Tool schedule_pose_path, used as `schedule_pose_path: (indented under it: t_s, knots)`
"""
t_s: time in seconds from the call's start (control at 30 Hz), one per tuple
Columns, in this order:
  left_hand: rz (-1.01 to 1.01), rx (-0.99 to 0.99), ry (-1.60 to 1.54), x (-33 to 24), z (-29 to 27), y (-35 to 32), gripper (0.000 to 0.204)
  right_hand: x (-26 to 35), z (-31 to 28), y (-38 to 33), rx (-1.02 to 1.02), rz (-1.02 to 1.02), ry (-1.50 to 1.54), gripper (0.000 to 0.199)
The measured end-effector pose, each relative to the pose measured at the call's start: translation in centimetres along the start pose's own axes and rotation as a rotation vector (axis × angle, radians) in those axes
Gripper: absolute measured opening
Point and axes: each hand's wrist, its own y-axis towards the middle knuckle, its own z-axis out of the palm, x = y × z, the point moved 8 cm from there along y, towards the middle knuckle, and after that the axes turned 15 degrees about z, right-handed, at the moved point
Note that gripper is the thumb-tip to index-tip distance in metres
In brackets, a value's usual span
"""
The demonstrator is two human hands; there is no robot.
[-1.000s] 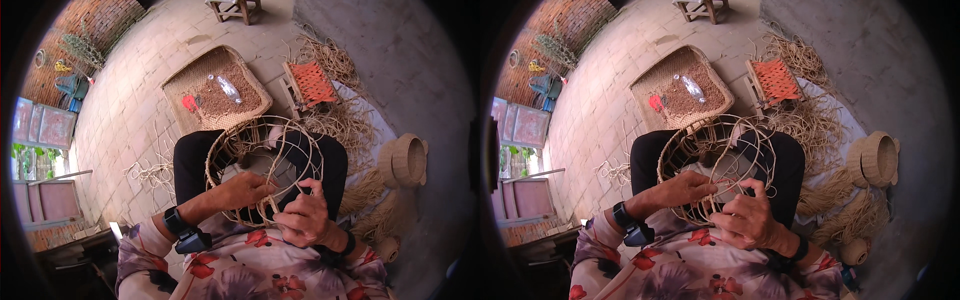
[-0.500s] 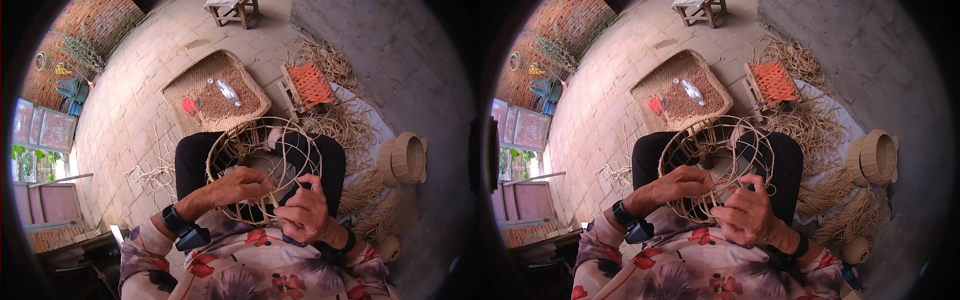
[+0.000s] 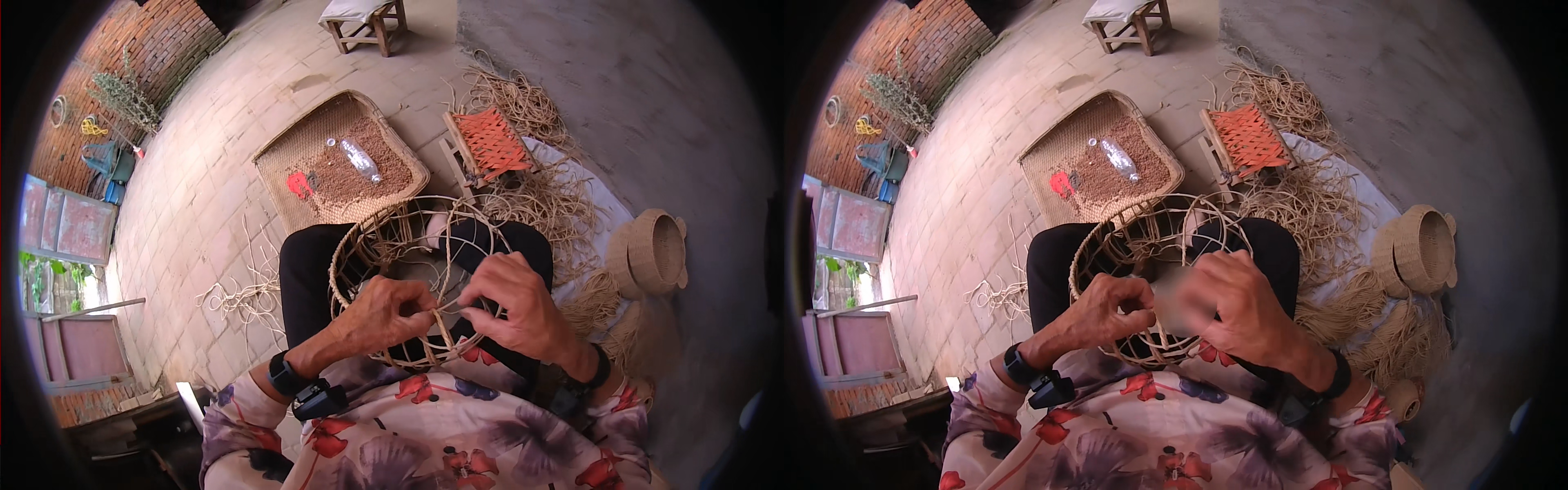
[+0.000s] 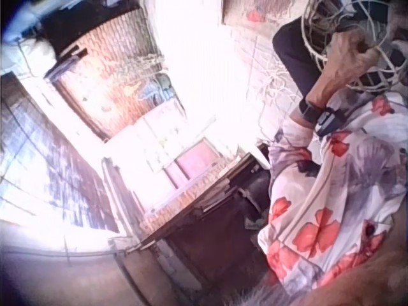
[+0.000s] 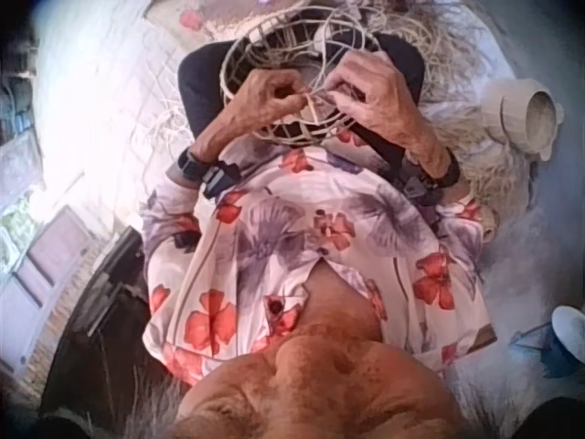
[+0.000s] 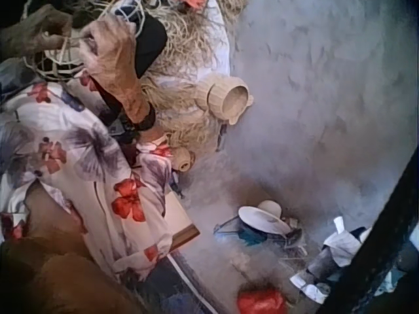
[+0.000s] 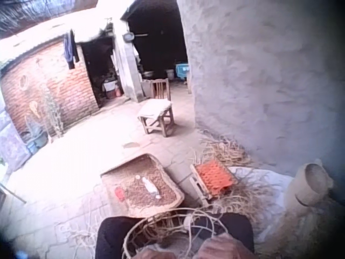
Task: The recorder is weaving a basket using long strips of bamboo or similar plant fiber over a circular wooden frame.
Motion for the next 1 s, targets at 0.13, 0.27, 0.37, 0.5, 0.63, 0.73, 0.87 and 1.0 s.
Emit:
schedule_pose_path:
  t_s: [0.13, 0.27, 0.37, 0.5, 0.63, 0.73, 0.87, 1.0]
  knots:
    - [0.035, -0.014, 0.008, -0.3, 0.0, 0.1, 0.017, 1.1, 1.9, 2.0, 0.247, -0.104, -0.197, 0.017]
    - [0.045, -0.01, 0.018, 0.1, 0.1, 0.1, 0.018, 2.0, 3.0, 2.5, 0.26, -0.18, -0.241, 0.014]
    - [0.055, 0.008, -0.026, 0.4, 0.3, 0.0, 0.019, 2.1, 3.2, 2.5, 0.231, -0.204, -0.206, 0.012]
    - [-0.072, 0.058, -0.329, 1.8, 0.7, 0.1, 0.024, 1.8, 3.2, 2.4, 0.208, -0.221, -0.173, 0.011]
    - [-0.203, 0.14, -0.475, 2.0, 1.1, 0.6, 0.027, 1.6, 2.9, 2.2, 0.199, -0.218, -0.169, 0.01]
    - [-0.3, 0.166, -0.536, 2.6, 1.5, 0.6, 0.025, 1.3, 2.8, 2.1, 0.19, -0.213, -0.141, 0.01]
    - [-0.394, 0.171, -0.62, 2.7, 1.6, 0.5, 0.022, 1.2, 2.7, 1.8, 0.201, -0.215, -0.107, 0.011]
    - [-0.491, 0.17, -0.74, 3.7, 2.1, 0.5, 0.019, 1.0, 2.7, 1.9, 0.18, -0.246, -0.089, 0.009]
